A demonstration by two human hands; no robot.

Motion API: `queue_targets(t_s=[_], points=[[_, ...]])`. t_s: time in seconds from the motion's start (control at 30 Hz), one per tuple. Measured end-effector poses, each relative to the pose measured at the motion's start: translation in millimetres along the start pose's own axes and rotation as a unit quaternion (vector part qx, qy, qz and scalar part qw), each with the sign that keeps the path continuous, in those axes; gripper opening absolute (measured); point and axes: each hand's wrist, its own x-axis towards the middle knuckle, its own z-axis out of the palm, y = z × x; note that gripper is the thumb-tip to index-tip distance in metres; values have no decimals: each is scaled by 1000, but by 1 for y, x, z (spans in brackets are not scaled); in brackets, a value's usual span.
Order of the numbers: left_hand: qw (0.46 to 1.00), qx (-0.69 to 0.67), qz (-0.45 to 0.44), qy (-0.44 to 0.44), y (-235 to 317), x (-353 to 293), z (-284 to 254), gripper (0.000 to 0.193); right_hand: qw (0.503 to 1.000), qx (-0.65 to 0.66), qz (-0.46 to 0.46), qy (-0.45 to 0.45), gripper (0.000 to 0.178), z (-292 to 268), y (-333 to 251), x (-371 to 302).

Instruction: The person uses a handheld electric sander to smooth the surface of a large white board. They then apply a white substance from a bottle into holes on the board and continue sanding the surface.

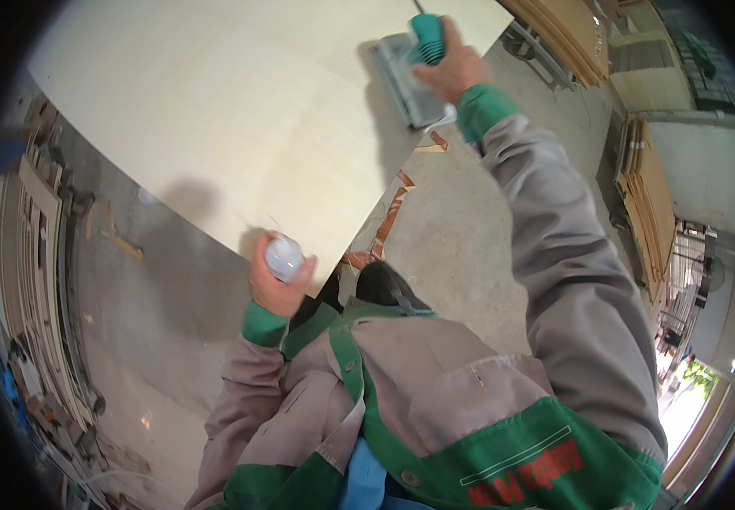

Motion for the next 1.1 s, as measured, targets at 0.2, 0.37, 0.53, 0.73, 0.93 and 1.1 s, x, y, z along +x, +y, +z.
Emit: queue_targets(t_s=[0.2, 0.37, 0.53, 0.73, 0.93, 1.1], points=[[978, -195, -54, 49, 6, -12, -27, 59, 999, -21, -19, 34, 107, -14, 55, 100], [970, -110, -102, 190, 35, -48, 14, 55, 986, -31, -145, 72, 100, -22, 73, 206], [894, -104, -197, 388, 71, -101, 106, 46, 961, 15, -273, -50, 105, -17, 20, 261], [808, -181, -239, 508, 105, -136, 197, 45, 865, 85, -469, -156, 101, 10, -65, 197], [787, -257, -187, 529, 121, -127, 249, 42, 775, 33, -607, -171, 108, 5, -111, 106], [798, -242, -225, 505, 117, -126, 254, 46, 774, 13, -601, -197, 109, 10, -125, 77]])
